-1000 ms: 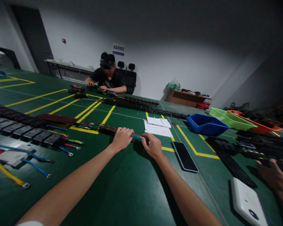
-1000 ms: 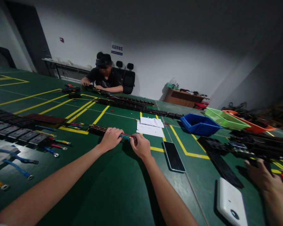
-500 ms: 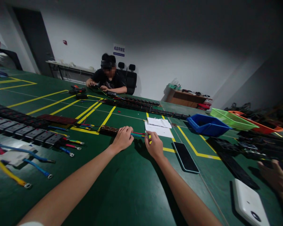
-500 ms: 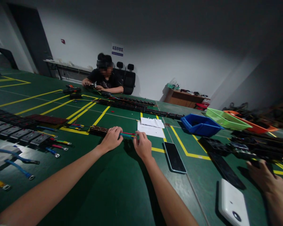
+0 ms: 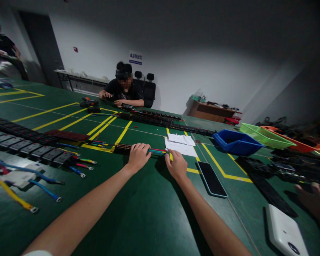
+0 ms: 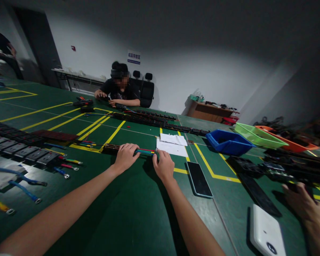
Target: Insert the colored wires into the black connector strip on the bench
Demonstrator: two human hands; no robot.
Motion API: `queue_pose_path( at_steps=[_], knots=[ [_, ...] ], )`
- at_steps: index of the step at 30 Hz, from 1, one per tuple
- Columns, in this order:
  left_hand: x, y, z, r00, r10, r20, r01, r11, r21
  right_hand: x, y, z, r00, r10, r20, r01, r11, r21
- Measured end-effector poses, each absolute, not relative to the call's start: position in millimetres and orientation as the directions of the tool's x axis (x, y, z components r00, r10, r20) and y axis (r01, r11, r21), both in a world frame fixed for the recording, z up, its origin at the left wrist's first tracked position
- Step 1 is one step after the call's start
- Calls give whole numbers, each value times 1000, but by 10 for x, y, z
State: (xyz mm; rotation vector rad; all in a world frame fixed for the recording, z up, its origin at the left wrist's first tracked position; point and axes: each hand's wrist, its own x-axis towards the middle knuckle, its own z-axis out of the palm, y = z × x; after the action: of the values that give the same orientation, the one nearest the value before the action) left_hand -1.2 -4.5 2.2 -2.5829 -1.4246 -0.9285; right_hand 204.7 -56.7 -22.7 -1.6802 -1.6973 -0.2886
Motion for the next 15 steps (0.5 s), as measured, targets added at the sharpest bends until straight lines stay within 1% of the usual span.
queue_pose_path(
  at_steps=[4, 10, 15],
  knots=[
    [-15, -39, 27, 401, 751, 525, 758, -594, 270, 2056, -545, -252, 148, 775, 614, 930, 103, -353],
    [-10, -14, -7, 412, 728, 547, 711, -633, 306, 2082, -511, -271, 21, 773, 635, 888, 277, -367],
    [-8, -9, -6, 417, 737, 532, 704, -632, 323, 2063, -566, -209, -83, 714, 696, 858, 407, -314]
  ],
)
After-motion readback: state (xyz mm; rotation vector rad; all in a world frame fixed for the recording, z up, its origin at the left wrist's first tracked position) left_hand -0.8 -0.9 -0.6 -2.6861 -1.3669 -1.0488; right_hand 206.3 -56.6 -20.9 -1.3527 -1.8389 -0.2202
